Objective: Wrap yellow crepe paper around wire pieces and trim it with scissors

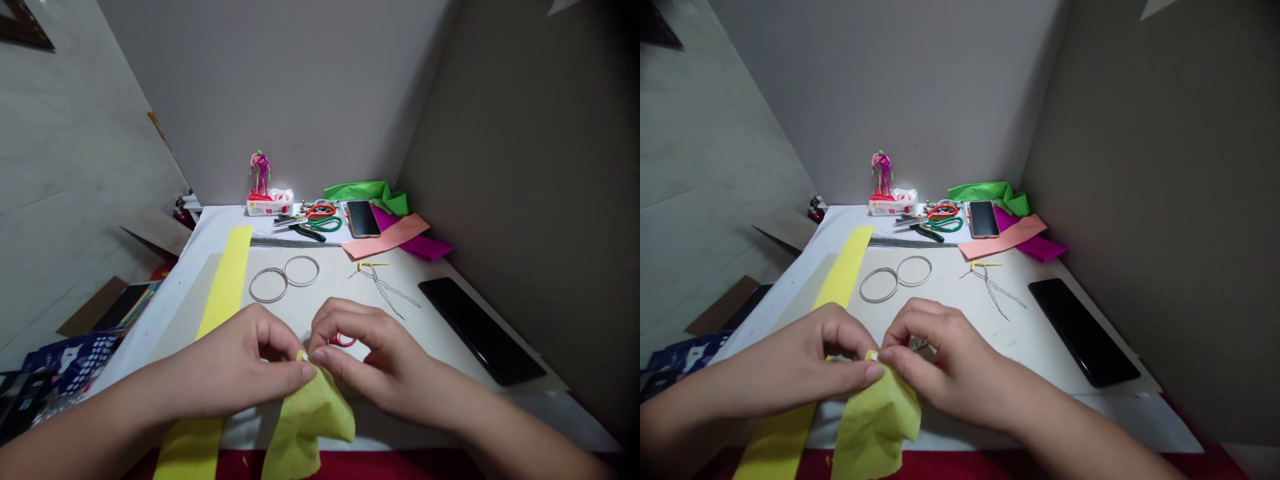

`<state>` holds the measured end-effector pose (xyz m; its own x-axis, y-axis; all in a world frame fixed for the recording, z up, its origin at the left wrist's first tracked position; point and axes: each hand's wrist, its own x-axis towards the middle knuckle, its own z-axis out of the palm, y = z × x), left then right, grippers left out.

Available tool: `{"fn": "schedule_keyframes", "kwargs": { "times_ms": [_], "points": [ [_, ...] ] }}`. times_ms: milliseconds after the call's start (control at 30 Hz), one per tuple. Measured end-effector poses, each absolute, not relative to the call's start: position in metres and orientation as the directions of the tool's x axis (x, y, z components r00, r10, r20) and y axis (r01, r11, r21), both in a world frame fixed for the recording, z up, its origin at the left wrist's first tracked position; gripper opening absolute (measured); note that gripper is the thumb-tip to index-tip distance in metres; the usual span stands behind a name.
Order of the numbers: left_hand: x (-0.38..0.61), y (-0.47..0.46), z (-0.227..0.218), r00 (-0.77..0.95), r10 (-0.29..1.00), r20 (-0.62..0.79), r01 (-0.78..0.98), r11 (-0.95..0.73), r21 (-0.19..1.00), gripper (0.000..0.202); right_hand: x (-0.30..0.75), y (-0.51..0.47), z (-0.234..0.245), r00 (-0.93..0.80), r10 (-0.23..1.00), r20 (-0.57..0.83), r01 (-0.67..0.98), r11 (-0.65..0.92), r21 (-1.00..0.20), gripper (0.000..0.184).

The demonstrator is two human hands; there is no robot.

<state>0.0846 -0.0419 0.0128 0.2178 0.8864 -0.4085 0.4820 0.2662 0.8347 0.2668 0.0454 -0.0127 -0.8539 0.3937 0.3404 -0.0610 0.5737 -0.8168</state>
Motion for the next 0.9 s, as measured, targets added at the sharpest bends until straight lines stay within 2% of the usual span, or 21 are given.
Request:
{"fn": "schedule_keyframes", "kwargs": {
  "times_ms": [367,633,900],
  "points": [
    [0.0841,-0.0417,0.0106,0.212,0.895,-0.393,0.515,0.239,0.823,0.027,0.2673,0.0470,-0.0149,-0.837,0.355,0.418,-0.091,0.662,-0.744,0.003],
    [0.0843,-0.0423,0.0123,0.197,0.897,-0.395,0.550,0.232,0.802,0.029,0.2665,0.0492,-0.0132,-0.865,0.380,0.329,-0.086,0.533,-0.842,0.007],
    [0.0833,-0.0433,0.0089,0.188,0.903,-0.387,0.546,0.232,0.805,0.031,0.2643,0.0479,-0.0159,-0.853,0.407,0.327,-0.085,0.509,-0.856,0.008]
  ]
}}
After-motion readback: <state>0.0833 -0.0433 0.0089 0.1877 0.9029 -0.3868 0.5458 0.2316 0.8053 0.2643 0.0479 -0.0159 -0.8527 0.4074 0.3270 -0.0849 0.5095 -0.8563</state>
